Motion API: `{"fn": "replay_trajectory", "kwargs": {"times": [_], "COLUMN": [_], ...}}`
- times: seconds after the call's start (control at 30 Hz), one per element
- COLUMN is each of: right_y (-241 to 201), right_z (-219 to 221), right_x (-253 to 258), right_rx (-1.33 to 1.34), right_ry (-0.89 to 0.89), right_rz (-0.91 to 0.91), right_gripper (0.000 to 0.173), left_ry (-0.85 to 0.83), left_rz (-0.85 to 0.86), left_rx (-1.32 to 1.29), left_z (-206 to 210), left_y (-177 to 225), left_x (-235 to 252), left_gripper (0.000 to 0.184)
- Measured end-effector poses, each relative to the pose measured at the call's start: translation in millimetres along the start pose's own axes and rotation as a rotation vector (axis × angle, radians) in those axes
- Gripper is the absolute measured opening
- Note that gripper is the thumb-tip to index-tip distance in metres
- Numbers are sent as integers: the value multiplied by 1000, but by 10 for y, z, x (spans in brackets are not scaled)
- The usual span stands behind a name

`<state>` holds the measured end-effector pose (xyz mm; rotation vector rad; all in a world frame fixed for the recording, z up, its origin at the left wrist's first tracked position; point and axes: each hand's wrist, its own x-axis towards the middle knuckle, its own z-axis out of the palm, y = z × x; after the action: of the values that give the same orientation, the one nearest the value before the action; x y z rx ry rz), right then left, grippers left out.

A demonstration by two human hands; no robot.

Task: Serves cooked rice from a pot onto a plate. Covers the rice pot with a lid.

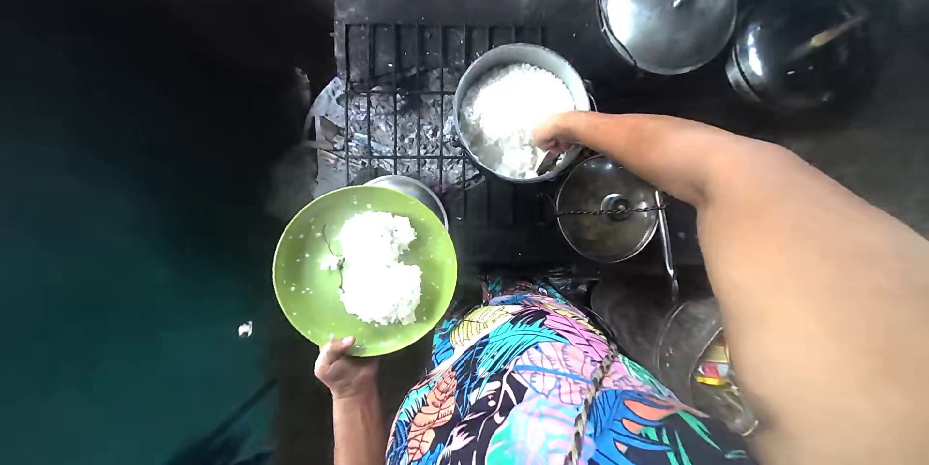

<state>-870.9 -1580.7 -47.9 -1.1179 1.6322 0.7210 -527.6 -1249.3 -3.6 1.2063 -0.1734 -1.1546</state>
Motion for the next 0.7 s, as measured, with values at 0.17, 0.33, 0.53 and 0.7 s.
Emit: {"fn": "replay_trajectory", "kwargs": {"times": [0.17, 0.33, 0.53, 0.7], "right_y": [-80, -26, 58, 122], "right_z": [143, 327, 375, 368], "right_x": [-189, -428, -475, -507], "right_rx": [-126, -451, -420, -477], "right_ry": [-2, 112, 198, 275], "right_rz": [-22, -114, -144, -207], "right_gripper": [14, 34, 31, 29], "left_ry": [-29, -35, -23, -43], "left_rz": [-21, -24, -32, -59], "left_rx": [-31, -18, 11, -6], "left_z": [82, 191, 252, 278], "left_y": [-46, -104, -112, -136], "left_x": [71, 87, 122, 118], "left_gripper": [19, 19, 22, 23]}}
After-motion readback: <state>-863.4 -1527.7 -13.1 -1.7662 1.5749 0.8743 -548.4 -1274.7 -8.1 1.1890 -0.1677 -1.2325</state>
